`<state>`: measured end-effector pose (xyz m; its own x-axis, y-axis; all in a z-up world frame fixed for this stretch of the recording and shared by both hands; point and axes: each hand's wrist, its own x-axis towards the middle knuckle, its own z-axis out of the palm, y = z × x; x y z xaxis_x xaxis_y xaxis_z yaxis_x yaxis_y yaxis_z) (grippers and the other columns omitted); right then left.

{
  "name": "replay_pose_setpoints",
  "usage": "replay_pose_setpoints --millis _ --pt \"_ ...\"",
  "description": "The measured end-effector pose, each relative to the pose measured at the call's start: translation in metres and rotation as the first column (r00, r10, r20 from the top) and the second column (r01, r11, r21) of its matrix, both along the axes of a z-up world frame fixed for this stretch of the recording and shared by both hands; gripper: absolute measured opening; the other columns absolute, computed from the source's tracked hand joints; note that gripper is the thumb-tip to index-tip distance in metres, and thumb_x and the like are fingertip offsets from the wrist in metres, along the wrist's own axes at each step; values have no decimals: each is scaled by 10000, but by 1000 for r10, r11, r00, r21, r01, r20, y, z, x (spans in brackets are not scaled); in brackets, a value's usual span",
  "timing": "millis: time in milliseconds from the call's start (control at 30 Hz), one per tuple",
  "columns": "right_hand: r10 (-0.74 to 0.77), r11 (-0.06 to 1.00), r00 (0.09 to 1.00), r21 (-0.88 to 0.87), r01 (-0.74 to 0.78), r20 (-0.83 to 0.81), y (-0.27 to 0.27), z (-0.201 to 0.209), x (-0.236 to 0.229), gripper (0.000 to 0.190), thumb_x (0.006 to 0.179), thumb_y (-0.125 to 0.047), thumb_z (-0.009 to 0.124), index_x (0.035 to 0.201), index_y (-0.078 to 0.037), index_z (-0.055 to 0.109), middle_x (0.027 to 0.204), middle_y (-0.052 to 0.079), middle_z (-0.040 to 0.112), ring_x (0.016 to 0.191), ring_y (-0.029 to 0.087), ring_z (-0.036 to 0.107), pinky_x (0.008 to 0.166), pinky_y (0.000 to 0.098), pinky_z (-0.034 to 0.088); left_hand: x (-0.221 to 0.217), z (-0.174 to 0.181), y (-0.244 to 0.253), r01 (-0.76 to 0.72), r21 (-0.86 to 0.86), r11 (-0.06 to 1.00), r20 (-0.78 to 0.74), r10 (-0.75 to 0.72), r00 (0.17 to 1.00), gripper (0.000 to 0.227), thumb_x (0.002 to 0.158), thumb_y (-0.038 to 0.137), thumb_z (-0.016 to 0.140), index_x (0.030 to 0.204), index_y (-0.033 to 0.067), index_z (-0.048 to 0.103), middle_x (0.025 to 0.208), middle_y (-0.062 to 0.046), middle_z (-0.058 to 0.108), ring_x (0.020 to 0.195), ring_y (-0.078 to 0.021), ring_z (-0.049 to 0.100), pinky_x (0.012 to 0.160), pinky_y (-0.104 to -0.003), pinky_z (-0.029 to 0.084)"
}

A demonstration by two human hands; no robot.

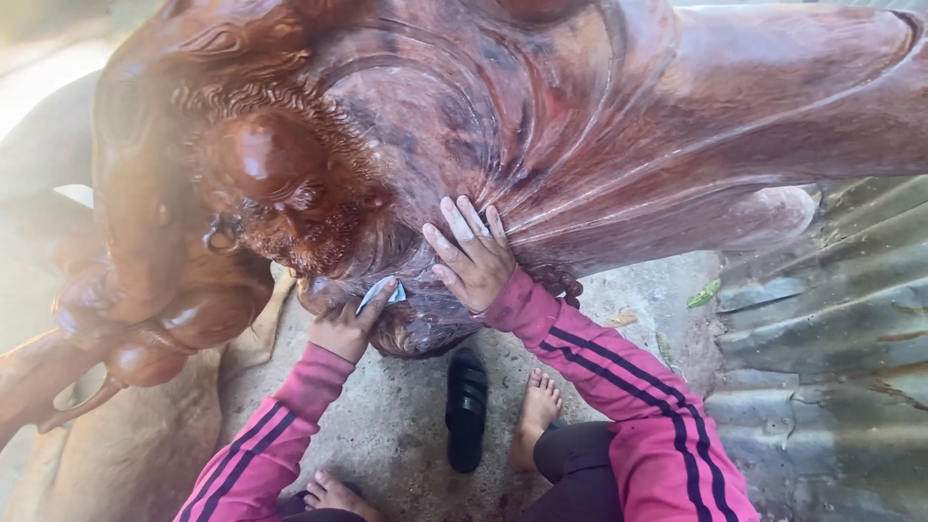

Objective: The person polishes an intricate wooden statue using a small piece of sandpaper or polishing cloth.

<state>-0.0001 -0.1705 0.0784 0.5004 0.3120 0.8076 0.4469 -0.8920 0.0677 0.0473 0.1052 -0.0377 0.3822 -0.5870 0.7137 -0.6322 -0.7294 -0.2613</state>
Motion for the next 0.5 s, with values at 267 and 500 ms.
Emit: replay_pose_setpoints --millis 267,500 --pt "3 1000 1000 -9 -3 8 -3 1 1 514 1078 -422 425 1543 -211 491 1629 169 397 1522 351 351 1267 520 75 1 3 -3 -10 6 1000 -9 10 1000 476 969 340 530 1419 491 566 742 24 622 520 -140 658 556 -277 564" --pt "4 1000 1000 -16 -4 17 -2 -1 1 515 1080 -420 418 1542 -205 491 1625 177 401 1521 353 350 1266 524 80 0 2 -1 -4 2 1000 -34 4 999 482 951 361 540 1415 486 571 744 23 616 515 -147 660 546 -289 569"
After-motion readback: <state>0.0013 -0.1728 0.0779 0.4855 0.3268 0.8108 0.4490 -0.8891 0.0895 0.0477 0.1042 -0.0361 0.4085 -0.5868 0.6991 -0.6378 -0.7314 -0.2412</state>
